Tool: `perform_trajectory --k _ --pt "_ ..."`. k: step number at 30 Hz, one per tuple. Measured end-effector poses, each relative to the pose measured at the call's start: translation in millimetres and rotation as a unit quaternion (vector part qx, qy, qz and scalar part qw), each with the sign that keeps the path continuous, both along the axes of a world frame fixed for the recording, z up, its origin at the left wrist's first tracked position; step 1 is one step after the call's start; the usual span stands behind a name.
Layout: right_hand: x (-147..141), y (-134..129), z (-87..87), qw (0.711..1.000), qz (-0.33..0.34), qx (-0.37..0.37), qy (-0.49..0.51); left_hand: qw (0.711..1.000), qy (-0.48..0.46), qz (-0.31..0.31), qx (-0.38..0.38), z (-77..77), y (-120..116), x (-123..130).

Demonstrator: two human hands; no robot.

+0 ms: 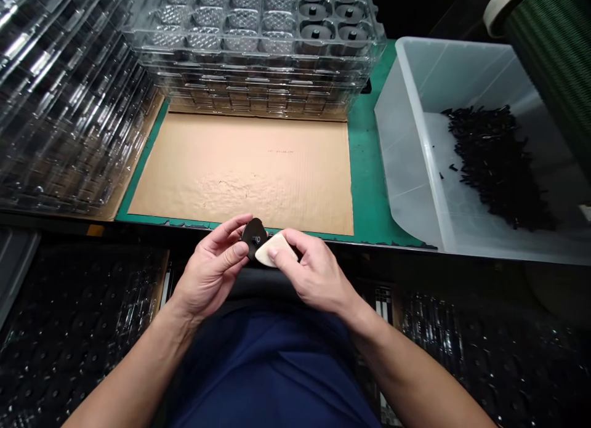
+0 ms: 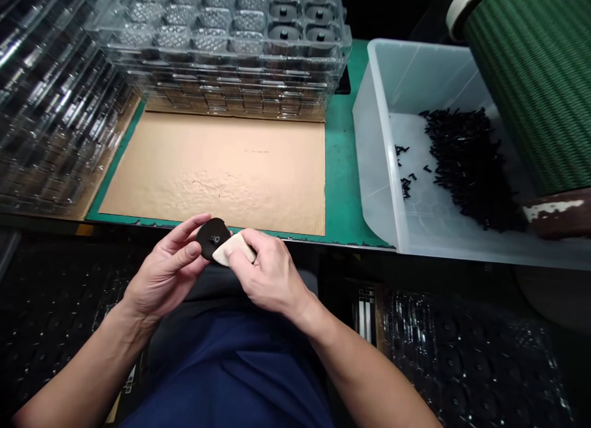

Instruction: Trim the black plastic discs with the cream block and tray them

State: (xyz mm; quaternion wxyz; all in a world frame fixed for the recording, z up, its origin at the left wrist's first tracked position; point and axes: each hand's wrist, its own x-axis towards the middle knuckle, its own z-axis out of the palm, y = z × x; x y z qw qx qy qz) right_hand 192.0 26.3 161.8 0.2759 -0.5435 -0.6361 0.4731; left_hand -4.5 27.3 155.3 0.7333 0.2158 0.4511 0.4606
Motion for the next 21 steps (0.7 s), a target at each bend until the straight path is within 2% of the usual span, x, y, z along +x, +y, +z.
perform_trajectory --k 2,3,5,7,9,10,11,13,14,16,17,18,21 --pt "0.5 1.5 -1.0 0.996 -0.005 0.089 -0.010 0.999 0.005 -0.043 -0.027 -0.5 -1.1 -4.9" --pt "1.7 3.0 -1.3 0.989 0.013 0.144 -0.015 0.996 -0.002 -0.073 -0.043 -1.4 -2.2 -7.4" --pt "5.1 7.0 -1.4 0.965 0.091 0.245 -0.019 0.989 -0.031 -0.128 -0.073 -4.1 -5.0 -10.8" --pt "8.1 10.6 -0.8 0.927 0.174 0.331 -0.037 0.980 -0.066 -0.157 -0.099 -6.9 -7.7 -11.0" --pt "9.0 12.2 -0.2 0.904 0.194 0.377 -0.065 0.978 -0.091 -0.150 -0.114 -7.8 -9.3 -7.9" --pt "8.3 11.8 -0.2 0.911 0.164 0.372 -0.074 0.981 -0.097 -0.127 -0.108 -7.4 -9.5 -5.4" --pt "7.1 10.8 -0.3 0.930 0.116 0.341 -0.075 0.987 -0.095 -0.094 -0.090 -6.3 -9.2 -2.8" --pt "3.5 7.0 -1.0 0.978 0.024 0.200 -0.050 0.997 -0.067 -0.021 -0.034 -3.1 -7.7 1.6" --pt "1.7 4.8 -1.5 0.993 0.000 0.116 -0.027 0.999 -0.047 0.006 -0.008 -1.4 -6.9 2.8" --pt "-1.1 1.2 -2.6 1.000 0.001 0.010 0.004 0.999 -0.014 0.032 0.027 1.5 -5.8 2.5" --pt "-1.9 0.1 -3.2 1.000 0.005 0.007 0.005 0.999 -0.003 0.032 0.032 2.4 -5.6 1.0" --pt "-2.1 -0.4 -3.8 0.999 -0.001 0.036 -0.001 0.999 0.005 0.024 0.028 2.7 -5.7 -1.1" --pt "0.6 1.3 -5.4 0.984 0.013 0.178 -0.028 0.999 0.007 -0.045 -0.023 0.4 -6.8 -8.0"
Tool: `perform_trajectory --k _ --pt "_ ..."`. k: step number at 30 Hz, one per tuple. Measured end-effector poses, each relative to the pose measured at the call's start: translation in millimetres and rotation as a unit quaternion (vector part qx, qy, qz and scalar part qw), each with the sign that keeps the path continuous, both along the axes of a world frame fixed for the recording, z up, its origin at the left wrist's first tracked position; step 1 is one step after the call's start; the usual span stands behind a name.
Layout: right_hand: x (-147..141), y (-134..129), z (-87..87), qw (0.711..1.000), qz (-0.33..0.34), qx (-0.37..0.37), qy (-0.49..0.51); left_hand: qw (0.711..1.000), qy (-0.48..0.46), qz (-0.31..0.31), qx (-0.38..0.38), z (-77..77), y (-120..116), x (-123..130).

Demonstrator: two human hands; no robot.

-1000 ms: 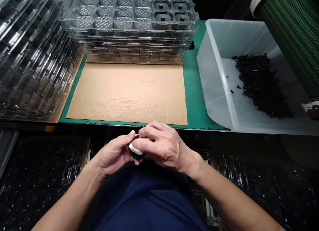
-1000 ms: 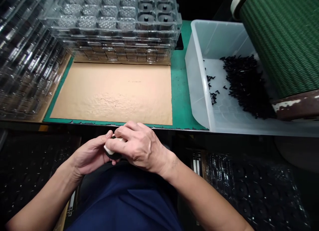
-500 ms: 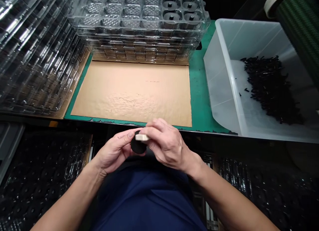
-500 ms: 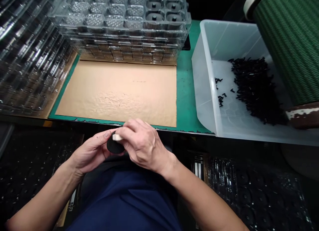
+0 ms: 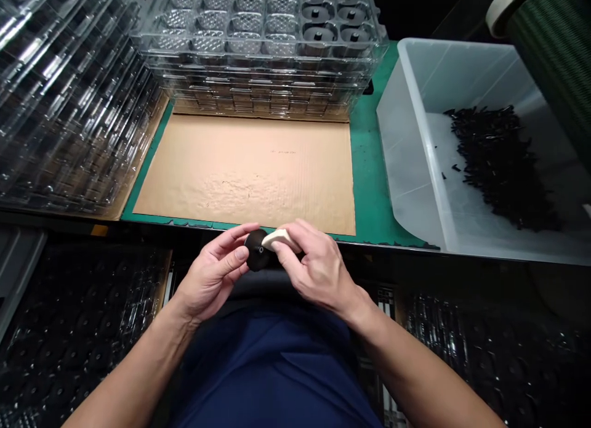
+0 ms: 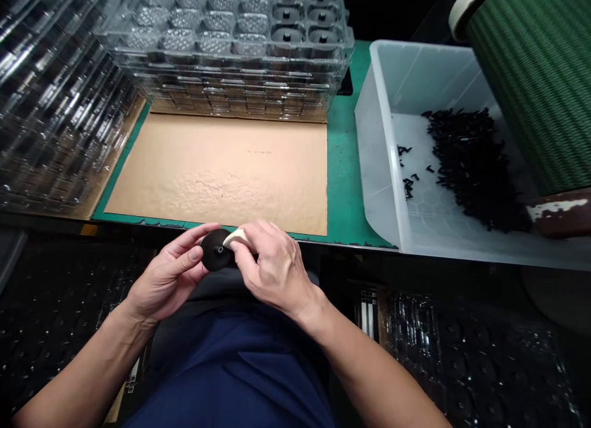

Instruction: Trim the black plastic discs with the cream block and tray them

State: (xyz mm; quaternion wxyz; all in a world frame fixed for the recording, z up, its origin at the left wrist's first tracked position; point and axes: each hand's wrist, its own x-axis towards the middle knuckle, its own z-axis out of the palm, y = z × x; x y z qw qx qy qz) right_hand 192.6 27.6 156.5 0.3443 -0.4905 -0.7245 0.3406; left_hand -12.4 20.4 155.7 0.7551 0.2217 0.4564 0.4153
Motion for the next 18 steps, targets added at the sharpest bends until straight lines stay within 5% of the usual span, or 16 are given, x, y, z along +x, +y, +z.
perform_trajectory --k 5,10,12,15,18 --pt "11.4 7.9 2.4 0.977 0.147 0.147 -0.048 0.991 -0.071 -0.091 -0.073 -9.1 -4.0 -1.7" --pt "17.1 10.0 2.2 0.952 0.186 0.227 -0.090 0.982 -0.107 -0.106 -0.112 -10.8 -8.3 2.1" --pt "14.8 7.1 0.0 0.972 0.117 0.189 -0.083 0.990 -0.103 -0.050 -0.081 -9.7 -7.4 3.0" --pt "6.3 0.6 0.4 0.999 -0.007 -0.015 -0.038 0.998 -0.059 0.031 -0.013 -8.2 -3.6 6.0" --pt "-4.3 -4.7 7.3 0.990 -0.028 -0.133 0.026 0.997 -0.010 0.054 0.051 -5.8 -0.9 10.7"
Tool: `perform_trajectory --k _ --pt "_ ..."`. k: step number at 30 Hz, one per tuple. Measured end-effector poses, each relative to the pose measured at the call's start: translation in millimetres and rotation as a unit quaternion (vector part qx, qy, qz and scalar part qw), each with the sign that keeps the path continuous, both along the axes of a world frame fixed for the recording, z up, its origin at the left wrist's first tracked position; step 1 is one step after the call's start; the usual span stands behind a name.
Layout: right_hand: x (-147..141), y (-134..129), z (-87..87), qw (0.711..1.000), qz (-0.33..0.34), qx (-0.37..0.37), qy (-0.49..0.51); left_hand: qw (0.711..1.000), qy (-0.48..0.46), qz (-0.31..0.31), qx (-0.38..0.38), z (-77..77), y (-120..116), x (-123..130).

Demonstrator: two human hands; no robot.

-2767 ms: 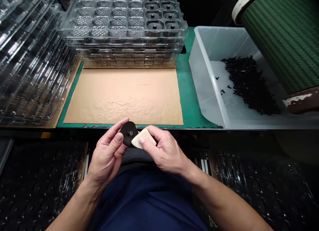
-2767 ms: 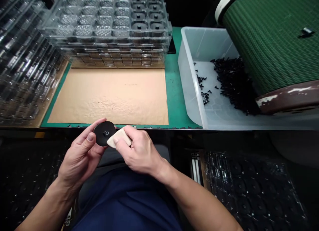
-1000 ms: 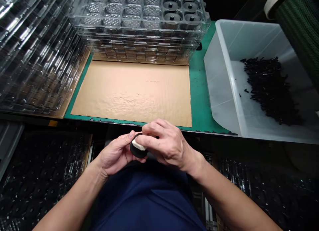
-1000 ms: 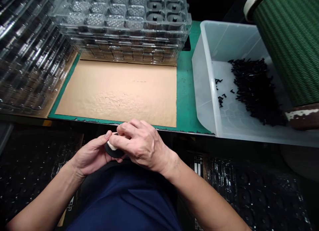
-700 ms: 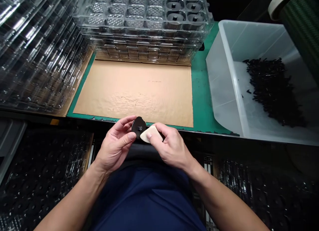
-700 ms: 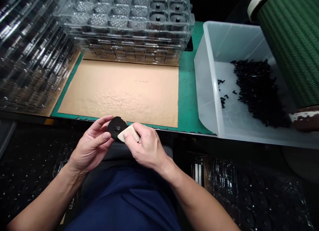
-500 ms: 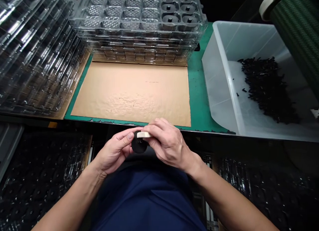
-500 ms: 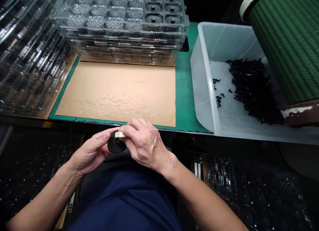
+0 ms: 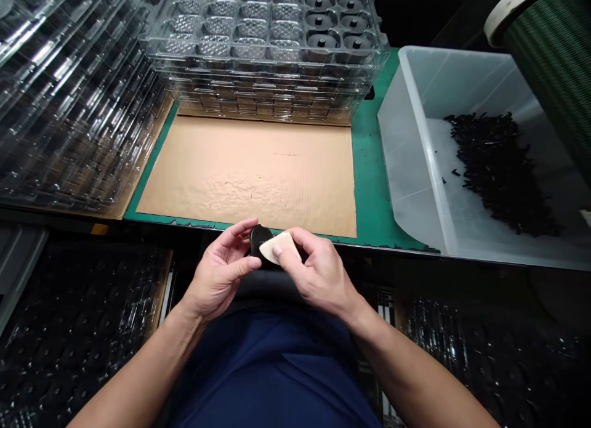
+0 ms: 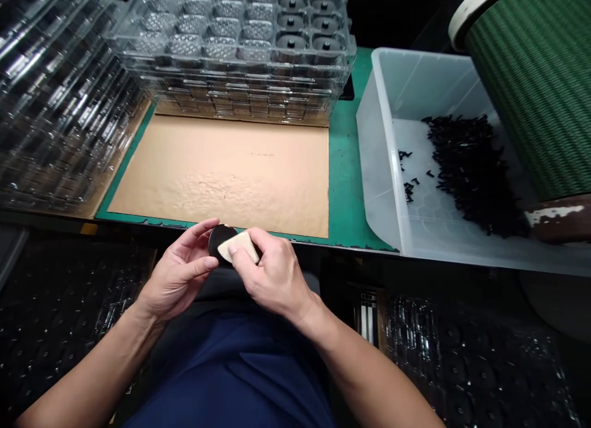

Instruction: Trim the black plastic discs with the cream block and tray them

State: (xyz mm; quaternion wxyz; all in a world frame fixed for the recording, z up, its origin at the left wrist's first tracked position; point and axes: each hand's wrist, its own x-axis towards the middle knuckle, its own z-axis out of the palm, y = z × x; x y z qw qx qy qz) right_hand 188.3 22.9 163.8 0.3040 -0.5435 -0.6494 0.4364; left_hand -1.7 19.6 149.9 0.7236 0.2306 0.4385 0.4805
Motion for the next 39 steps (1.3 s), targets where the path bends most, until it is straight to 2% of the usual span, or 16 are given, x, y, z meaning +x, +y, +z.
perform_trajectory --k 3,7,11,15,19,23,27,30,32,39 --pt "-5.8 -1.4 7.1 0.997 0.007 0.073 0.027 0.999 0.017 0.016 0.037 5.8 -0.2 1.9" --pt "-2.5 1.2 9.6 0.987 -0.012 0.157 -0.043 0.999 0.021 0.020 0.039 14.3 -1.5 -1.3" --pt "2.4 3.4 10.7 0.993 0.025 0.112 -0.002 0.999 0.005 0.013 0.039 16.8 -1.4 -2.5" --pt "5.0 4.8 8.9 0.986 -0.006 0.163 -0.044 0.999 -0.008 -0.009 0.030 16.4 -1.4 -3.7" --pt "8.8 6.1 6.6 0.987 0.072 0.144 0.002 1.000 -0.004 -0.024 0.019 15.7 -2.5 -7.6" --pt "14.2 6.6 6.1 0.984 0.064 0.167 -0.017 0.999 -0.009 -0.039 -0.004 15.0 -3.5 -8.2" --pt "18.5 6.2 5.0 0.978 0.105 0.180 -0.019 0.998 -0.040 -0.048 -0.019 13.5 -4.5 -4.7" --pt "20.7 7.2 3.7 0.970 0.091 0.213 -0.078 0.996 -0.040 -0.066 -0.036 9.8 -5.5 -2.2" --pt "22.0 7.9 3.1 0.960 0.113 0.234 -0.109 0.993 -0.050 -0.096 -0.054 5.8 -6.5 -1.5" --pt "24.9 6.3 2.0 0.944 0.191 0.250 -0.101 0.975 -0.079 -0.146 -0.145 -6.8 -11.2 -2.3"
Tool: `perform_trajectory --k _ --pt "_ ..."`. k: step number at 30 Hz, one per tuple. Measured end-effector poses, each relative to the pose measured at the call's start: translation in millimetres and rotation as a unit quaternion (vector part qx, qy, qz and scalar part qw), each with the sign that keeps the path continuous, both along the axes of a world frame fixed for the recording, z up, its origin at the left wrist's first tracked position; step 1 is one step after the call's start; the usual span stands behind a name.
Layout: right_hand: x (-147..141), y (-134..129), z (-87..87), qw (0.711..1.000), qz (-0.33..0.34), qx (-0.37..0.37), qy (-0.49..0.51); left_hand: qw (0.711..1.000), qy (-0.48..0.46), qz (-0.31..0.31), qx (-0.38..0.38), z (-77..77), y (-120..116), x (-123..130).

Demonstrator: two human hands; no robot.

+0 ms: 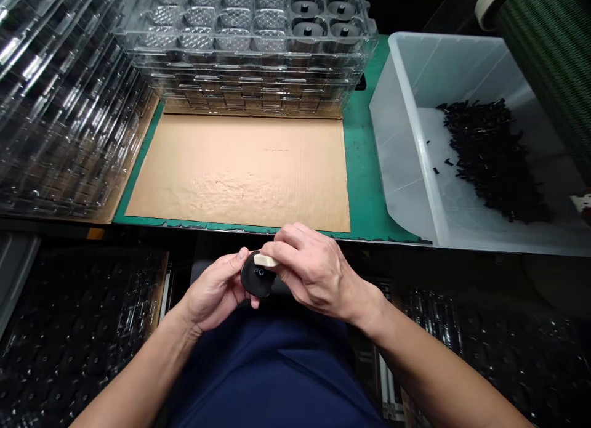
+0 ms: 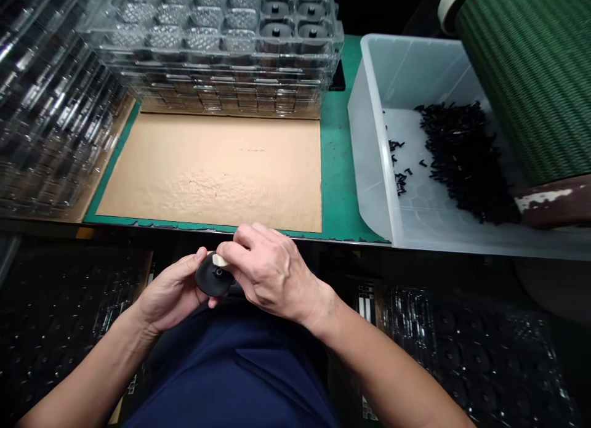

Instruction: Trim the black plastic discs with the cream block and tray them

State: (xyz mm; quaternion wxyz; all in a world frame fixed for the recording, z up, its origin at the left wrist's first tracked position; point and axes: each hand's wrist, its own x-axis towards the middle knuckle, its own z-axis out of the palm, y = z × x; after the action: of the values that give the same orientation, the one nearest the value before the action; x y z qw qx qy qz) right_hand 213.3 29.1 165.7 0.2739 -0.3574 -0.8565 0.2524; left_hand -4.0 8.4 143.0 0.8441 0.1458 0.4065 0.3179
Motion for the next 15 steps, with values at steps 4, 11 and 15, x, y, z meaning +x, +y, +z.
perform_trajectory --k 4,11,15 --pt "-0.6 0.1 -0.9 0.999 0.022 0.027 -0.001 0.999 -0.014 -0.026 -0.043 -5.0 -1.5 0.7" --pt "-2.9 0.0 -2.2 0.995 0.051 0.086 0.011 0.997 -0.052 -0.031 -0.041 -6.8 -2.5 1.1" --pt "-11.3 -6.7 -7.6 0.989 -0.142 -0.020 0.031 0.993 -0.015 0.108 0.053 -3.2 1.3 0.0"
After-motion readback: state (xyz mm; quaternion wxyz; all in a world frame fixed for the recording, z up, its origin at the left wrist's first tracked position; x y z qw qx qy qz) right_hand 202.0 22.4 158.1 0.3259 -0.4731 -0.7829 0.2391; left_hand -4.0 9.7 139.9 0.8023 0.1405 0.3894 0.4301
